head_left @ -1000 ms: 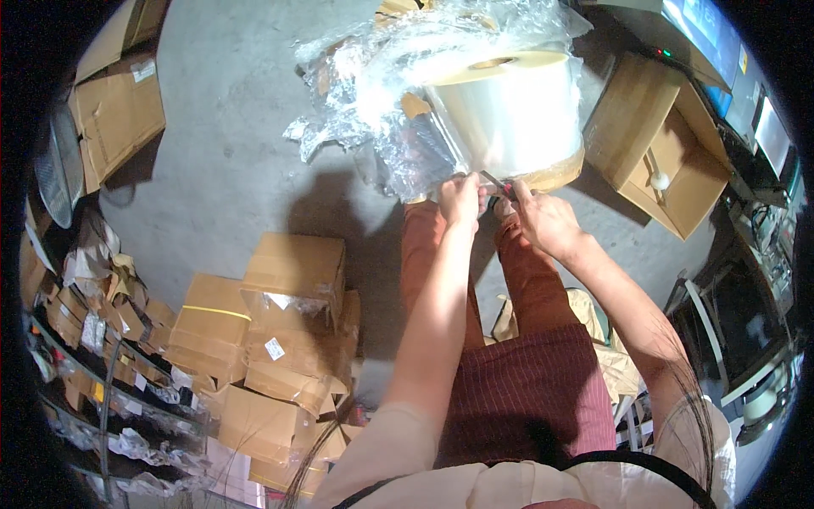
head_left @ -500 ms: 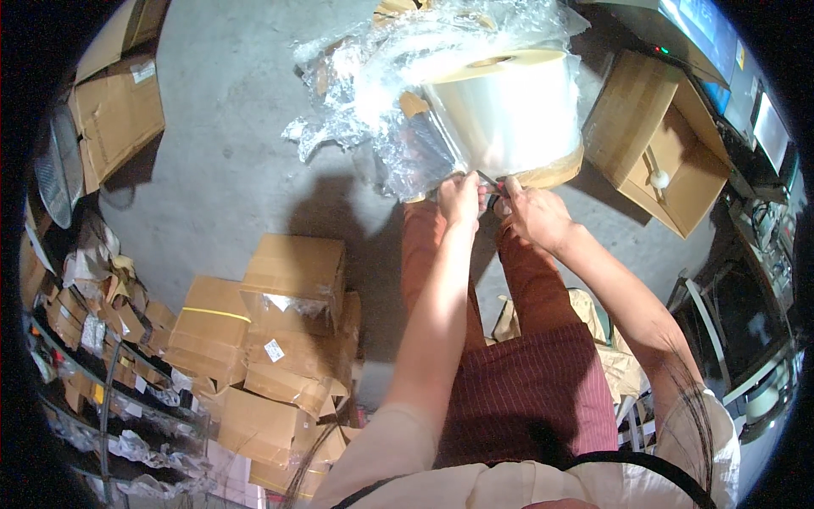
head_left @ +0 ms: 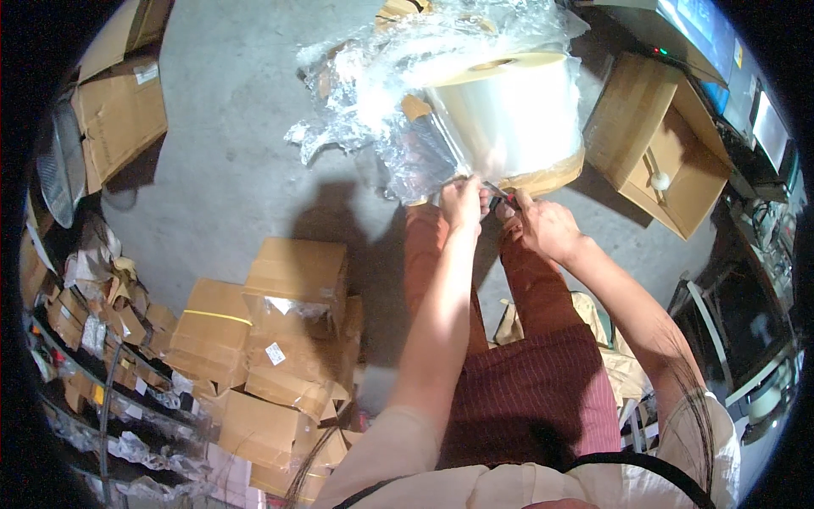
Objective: The person unboxes a roll of plastic film, removes its cardboard end caps and protective wrap using a utility knife, and inserts a metal rod through the core.
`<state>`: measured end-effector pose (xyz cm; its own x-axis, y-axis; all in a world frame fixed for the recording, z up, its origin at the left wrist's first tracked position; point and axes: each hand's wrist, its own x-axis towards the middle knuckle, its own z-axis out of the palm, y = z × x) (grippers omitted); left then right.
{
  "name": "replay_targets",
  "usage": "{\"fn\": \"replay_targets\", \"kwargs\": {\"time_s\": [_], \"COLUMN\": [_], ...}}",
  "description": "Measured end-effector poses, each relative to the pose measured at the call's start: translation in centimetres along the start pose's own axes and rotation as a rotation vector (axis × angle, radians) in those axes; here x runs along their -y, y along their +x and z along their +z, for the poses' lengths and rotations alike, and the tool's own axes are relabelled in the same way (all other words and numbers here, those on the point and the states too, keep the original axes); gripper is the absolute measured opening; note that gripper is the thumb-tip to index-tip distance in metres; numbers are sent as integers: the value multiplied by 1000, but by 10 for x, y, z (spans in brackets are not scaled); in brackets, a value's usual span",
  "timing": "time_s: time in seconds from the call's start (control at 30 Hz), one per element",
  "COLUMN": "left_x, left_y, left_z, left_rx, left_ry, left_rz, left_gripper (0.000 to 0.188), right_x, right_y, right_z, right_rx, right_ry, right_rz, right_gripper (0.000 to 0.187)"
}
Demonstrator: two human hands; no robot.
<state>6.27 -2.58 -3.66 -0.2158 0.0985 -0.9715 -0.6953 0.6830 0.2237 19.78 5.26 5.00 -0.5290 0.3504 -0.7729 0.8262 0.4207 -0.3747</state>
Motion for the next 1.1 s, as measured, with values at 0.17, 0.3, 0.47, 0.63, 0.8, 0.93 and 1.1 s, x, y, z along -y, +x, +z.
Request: {"fn": "replay_targets", "kwargs": {"time_s": [0.17, 0.3, 0.47, 0.63, 0.8, 0.93, 1.1], "left_x": [1, -6, 2, 13, 21, 85, 102], "left_y": [-1, -7, 10, 7, 4, 13, -37], "left_z": [-12, -6, -19, -10, -7, -97, -107], "left_rx": [42, 126, 277, 196, 151, 4, 130], "left_ry": [-21, -90, -91, -91, -13, 1160, 481], "left_rz": [8, -136, -80, 26, 130, 643, 451], "left_gripper": [22, 38, 25, 16, 19, 27, 28], "right_x": [8, -3, 20, 19, 7, 20, -8], "right_y": [16, 62, 119, 117, 115, 120, 104], "right_z": [-51, -74, -88, -84, -83, -90, -87], "right_rx": [-83, -432, -225, -274, -250, -179, -288], "right_ry": [67, 227, 907, 977, 963, 942, 945], "right_rz": [94, 11, 214, 247, 226, 154, 135], "right_gripper": [32, 38, 28, 23, 23, 23, 31]}}
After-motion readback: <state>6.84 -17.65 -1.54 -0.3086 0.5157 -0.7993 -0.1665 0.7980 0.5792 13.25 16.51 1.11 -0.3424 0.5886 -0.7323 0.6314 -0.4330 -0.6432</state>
